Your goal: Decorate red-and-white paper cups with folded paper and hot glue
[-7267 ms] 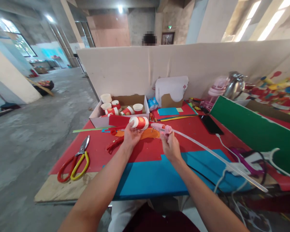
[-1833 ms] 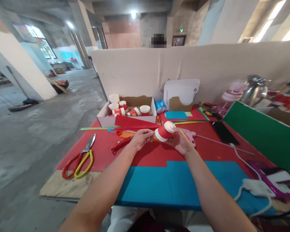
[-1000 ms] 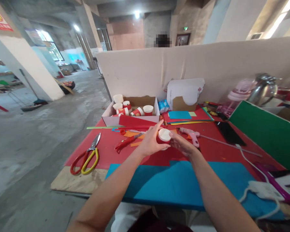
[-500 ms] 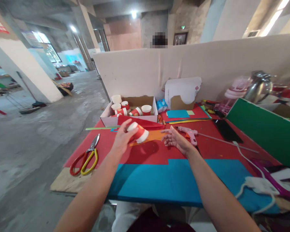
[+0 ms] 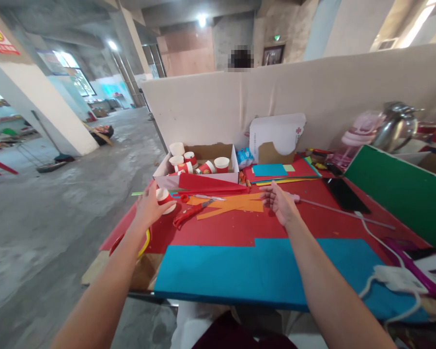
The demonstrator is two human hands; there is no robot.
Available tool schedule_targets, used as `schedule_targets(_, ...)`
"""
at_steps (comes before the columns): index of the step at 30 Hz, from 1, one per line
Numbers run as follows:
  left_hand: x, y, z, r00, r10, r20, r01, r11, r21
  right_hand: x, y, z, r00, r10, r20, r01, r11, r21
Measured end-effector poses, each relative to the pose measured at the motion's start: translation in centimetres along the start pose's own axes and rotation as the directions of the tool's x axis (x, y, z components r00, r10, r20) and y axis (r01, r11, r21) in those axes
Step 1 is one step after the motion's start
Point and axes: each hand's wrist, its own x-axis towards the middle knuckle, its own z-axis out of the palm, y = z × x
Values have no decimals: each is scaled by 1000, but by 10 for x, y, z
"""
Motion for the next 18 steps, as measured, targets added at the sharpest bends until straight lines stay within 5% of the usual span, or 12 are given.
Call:
schedule_targets(4,-3,49,-3,973,205,-103,-211,976,-50,5,3,-6,961,-215,-174,224,974,34)
schedule_targets(6,-8,82,9,951,303,57,-291,943,-159,7,6,-9,928,-309,-208,319,948,16)
schedule_targets(8,-15,112,32,879,401,259,-349,910,-225,8,10,-10,912,-343,-224,347,938,-22)
schedule_targets(10,-23,132,59,817,467,339,-389,880,-274,8,12,-10,906,-344,-247,337,939,-71)
schedule_targets(14,-36,144,96,827,408,388,-395,911,-118,6,13,-5,901,-363,-236,322,927,-193)
schedule_targets(18,-37,139,97,837,350,420,-390,921,9,2,12,-5,949,-314,37,291,821,-491)
